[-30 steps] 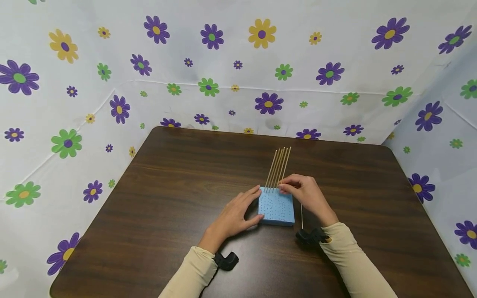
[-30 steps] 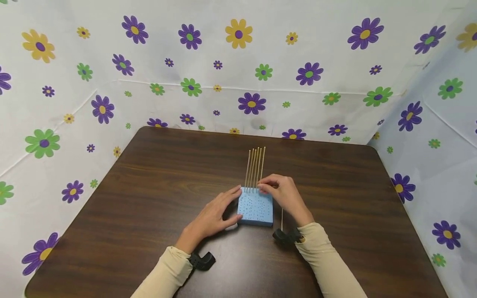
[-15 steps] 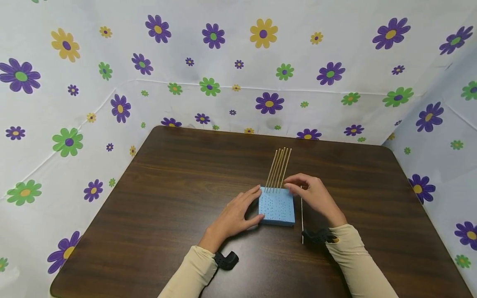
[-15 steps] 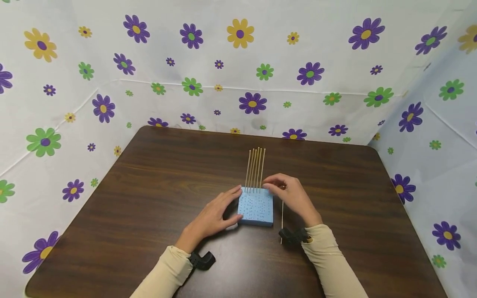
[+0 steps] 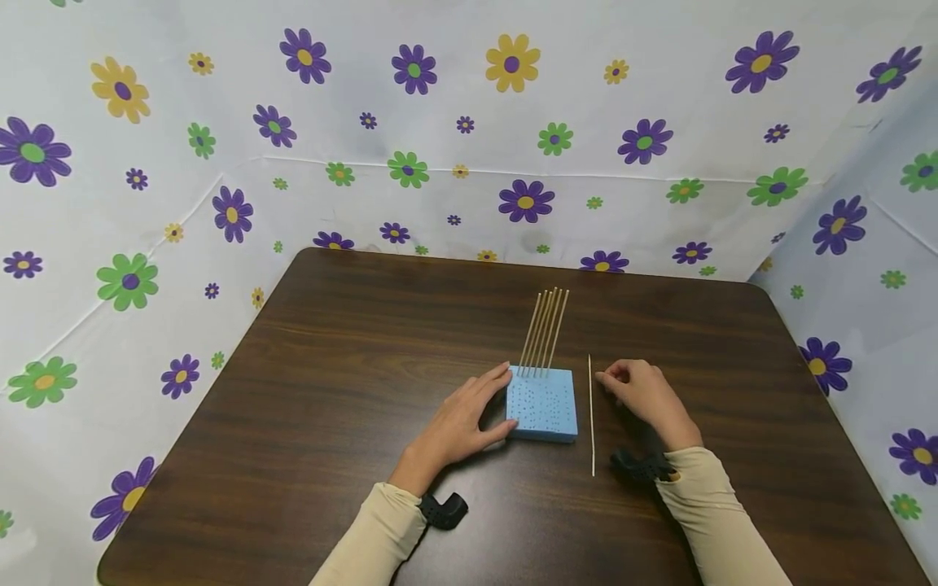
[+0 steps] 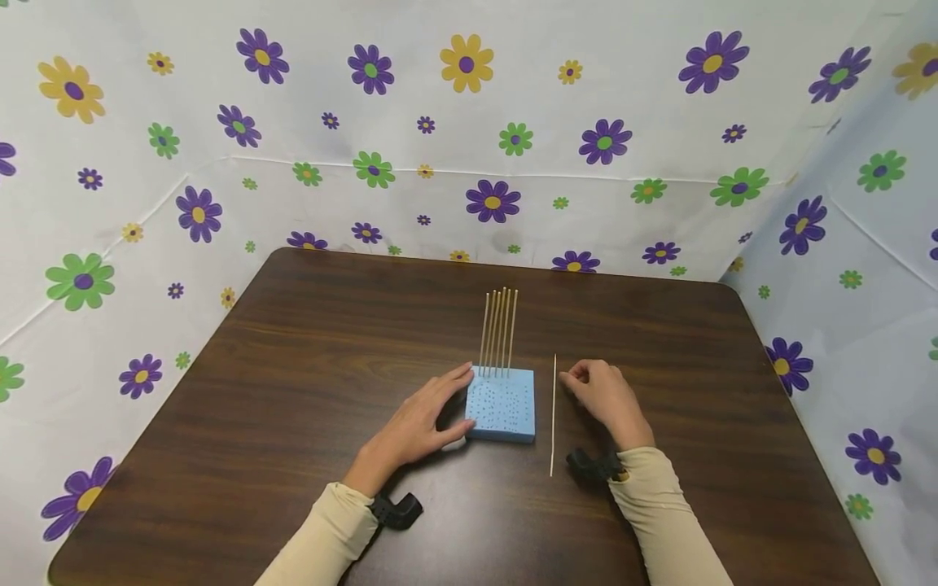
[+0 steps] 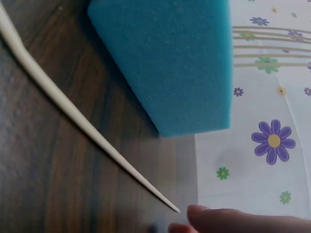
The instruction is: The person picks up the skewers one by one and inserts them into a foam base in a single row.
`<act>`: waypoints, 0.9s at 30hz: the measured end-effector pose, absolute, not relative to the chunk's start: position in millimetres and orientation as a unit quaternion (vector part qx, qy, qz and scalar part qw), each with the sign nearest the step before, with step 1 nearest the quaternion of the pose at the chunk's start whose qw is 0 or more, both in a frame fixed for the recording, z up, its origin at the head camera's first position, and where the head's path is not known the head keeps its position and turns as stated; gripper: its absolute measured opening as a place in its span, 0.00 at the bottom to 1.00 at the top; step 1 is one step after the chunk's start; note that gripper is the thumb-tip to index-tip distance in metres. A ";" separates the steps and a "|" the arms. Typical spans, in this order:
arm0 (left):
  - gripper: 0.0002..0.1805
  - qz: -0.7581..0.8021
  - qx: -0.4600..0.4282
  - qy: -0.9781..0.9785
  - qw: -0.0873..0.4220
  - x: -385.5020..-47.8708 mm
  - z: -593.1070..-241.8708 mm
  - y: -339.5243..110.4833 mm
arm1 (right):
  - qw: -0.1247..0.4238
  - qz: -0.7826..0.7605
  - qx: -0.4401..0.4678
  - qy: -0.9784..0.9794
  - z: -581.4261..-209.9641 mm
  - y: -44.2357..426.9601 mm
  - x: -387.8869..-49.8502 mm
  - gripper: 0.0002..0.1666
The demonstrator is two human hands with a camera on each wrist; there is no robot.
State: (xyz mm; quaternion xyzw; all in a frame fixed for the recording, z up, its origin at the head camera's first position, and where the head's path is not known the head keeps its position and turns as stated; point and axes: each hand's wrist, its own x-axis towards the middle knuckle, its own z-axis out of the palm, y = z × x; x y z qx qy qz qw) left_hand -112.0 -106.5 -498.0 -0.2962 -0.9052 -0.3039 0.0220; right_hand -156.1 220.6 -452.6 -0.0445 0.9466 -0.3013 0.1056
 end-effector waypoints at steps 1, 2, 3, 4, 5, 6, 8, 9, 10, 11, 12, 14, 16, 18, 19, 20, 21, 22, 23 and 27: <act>0.41 -0.305 -0.296 -0.905 0.021 -112.0 -498.0 -106.7 | 0.115 -0.298 -0.043 0.947 -452.5 220.2 -155.5 0.20; 0.41 -0.305 -0.294 -0.905 0.019 -111.9 -497.8 -107.0 | 0.122 -0.294 -0.041 0.947 -452.3 219.5 -154.9 0.20; 0.41 -0.306 -0.293 -0.906 0.017 -111.7 -497.7 -107.2 | 0.125 -0.290 -0.041 0.948 -451.9 218.6 -154.4 0.20; 0.41 -0.307 -0.292 -0.906 0.015 -111.6 -497.5 -107.4 | 0.126 -0.287 -0.041 0.949 -451.4 217.6 -154.0 0.20; 0.41 -0.307 -0.291 -0.906 0.013 -111.4 -497.5 -107.6 | 0.126 -0.283 -0.039 0.950 -451.0 216.3 -153.7 0.20; 0.41 -0.307 -0.290 -0.906 0.012 -111.4 -497.6 -107.7 | 0.127 -0.278 -0.037 0.952 -450.8 215.0 -153.5 0.21; 0.41 -0.306 -0.289 -0.907 0.010 -111.0 -497.4 -107.9 | 0.129 -0.268 -0.030 0.954 -450.6 212.2 -153.6 0.21; 0.41 -0.304 -0.289 -0.908 0.010 -111.0 -497.5 -107.9 | 0.131 -0.263 -0.026 0.956 -450.6 210.8 -153.9 0.21; 0.41 -0.304 -0.290 -0.907 0.011 -111.1 -497.7 -107.8 | 0.135 -0.258 -0.021 0.957 -450.6 209.2 -154.2 0.22; 0.42 -0.303 -0.290 -0.908 0.011 -111.1 -497.7 -107.8 | 0.137 -0.251 -0.018 0.958 -450.5 207.7 -154.6 0.22; 0.41 -0.302 -0.291 -0.908 0.013 -111.2 -497.8 -107.8 | 0.138 -0.245 -0.016 0.959 -450.2 206.4 -155.0 0.23; 0.42 -0.301 -0.292 -0.908 0.014 -111.5 -497.8 -107.7 | 0.137 -0.231 -0.012 0.963 -449.2 203.5 -155.8 0.24; 0.41 -0.301 -0.292 -0.908 0.015 -112.0 -497.7 -107.7 | 0.133 -0.217 -0.012 0.967 -447.7 200.6 -156.2 0.25; 0.41 -0.300 -0.293 -0.908 0.015 -112.3 -497.5 -107.8 | 0.131 -0.206 -0.011 0.970 -445.4 197.9 -155.9 0.26; 0.41 -0.299 -0.293 -0.908 0.014 -112.4 -497.2 -107.7 | 0.131 -0.200 -0.010 0.971 -443.9 196.6 -155.5 0.26; 0.41 -0.299 -0.293 -0.908 0.014 -112.6 -497.0 -107.7 | 0.133 -0.195 -0.009 0.972 -442.6 195.3 -155.2 0.26; 0.41 -0.298 -0.293 -0.908 0.014 -112.7 -496.9 -107.7 | 0.137 -0.191 -0.008 0.972 -441.2 194.2 -154.7 0.26; 0.41 -0.299 -0.293 -0.908 0.014 -112.8 -496.7 -107.6 | 0.141 -0.186 -0.008 0.972 -440.0 193.3 -154.4 0.27; 0.42 -0.298 -0.293 -0.908 0.013 -112.7 -496.6 -107.5 | 0.143 -0.181 -0.007 0.973 -438.8 192.6 -154.0 0.27; 0.42 -0.296 -0.292 -0.909 0.009 -112.5 -497.0 -106.8 | 0.154 -0.174 -0.007 0.973 -436.7 193.1 -153.2 0.27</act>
